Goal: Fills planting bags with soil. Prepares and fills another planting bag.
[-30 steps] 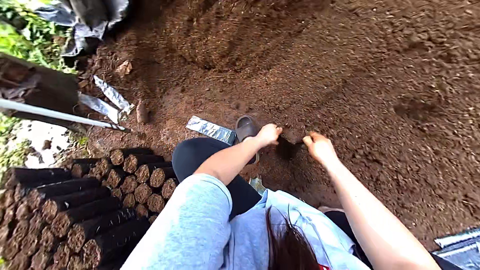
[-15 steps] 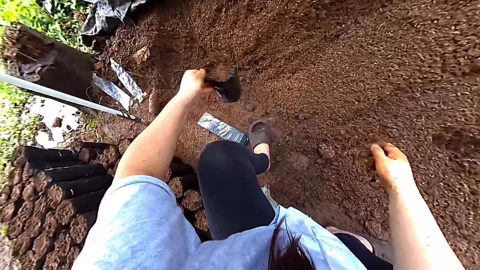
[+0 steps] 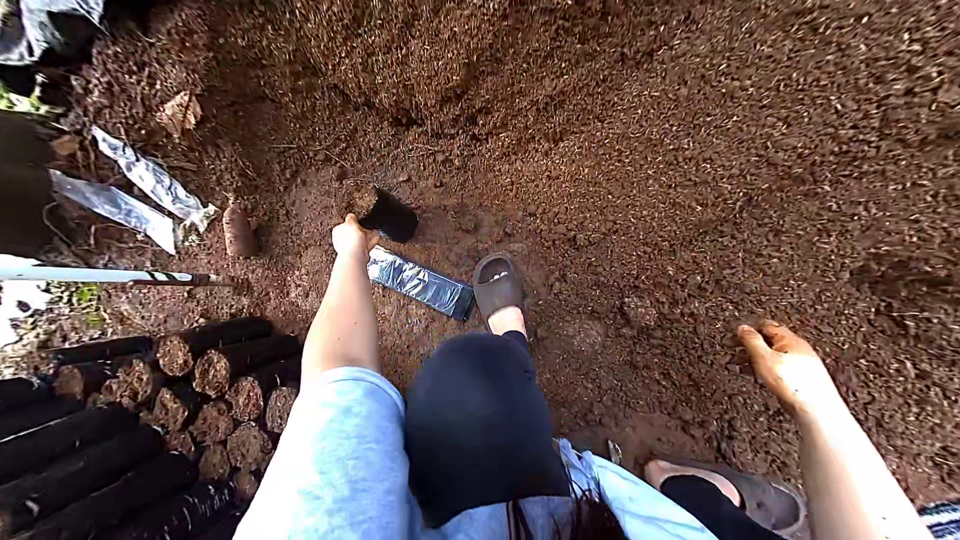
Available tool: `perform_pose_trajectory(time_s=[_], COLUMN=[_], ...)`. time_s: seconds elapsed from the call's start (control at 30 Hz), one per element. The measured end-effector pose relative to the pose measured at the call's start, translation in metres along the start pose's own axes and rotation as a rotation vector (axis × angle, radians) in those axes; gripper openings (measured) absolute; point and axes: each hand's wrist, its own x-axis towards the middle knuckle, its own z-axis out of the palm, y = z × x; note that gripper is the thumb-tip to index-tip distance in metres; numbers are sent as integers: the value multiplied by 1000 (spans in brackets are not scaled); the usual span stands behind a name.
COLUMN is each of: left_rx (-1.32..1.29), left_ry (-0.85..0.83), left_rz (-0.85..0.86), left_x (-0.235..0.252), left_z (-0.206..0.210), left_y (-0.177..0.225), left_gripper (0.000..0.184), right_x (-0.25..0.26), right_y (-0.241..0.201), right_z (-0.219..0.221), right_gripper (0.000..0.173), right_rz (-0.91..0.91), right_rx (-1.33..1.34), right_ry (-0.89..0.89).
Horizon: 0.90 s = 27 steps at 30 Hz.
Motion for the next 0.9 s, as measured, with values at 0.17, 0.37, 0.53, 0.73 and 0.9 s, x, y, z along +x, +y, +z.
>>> perform_pose_trajectory(time_s=[0.17, 0.37, 0.53, 0.73, 0.9], left_rx=[-21, 188, 926, 1196, 1148], left_ry=[-75, -87, -475, -373, -303], left_rz=[-25, 214, 412, 368, 358], left_x=[3, -31, -84, -96, -90], left_z=[-6, 3, 47, 62, 37], left_y=[-5, -53, -145, -192, -182], left_gripper=[68, 70, 49, 55, 31], right_x=[1, -7, -14, -27, -33], right_y=[2, -10, 1, 26, 41], right_z=[13, 22, 24, 22, 24], right_gripper=[44, 41, 42, 40, 42], right_rz=[-26, -70, -44, -19, -15], right_rx=[-71, -152, -179, -163, -148], right_ry=[-94, -184, -224, -212, -196])
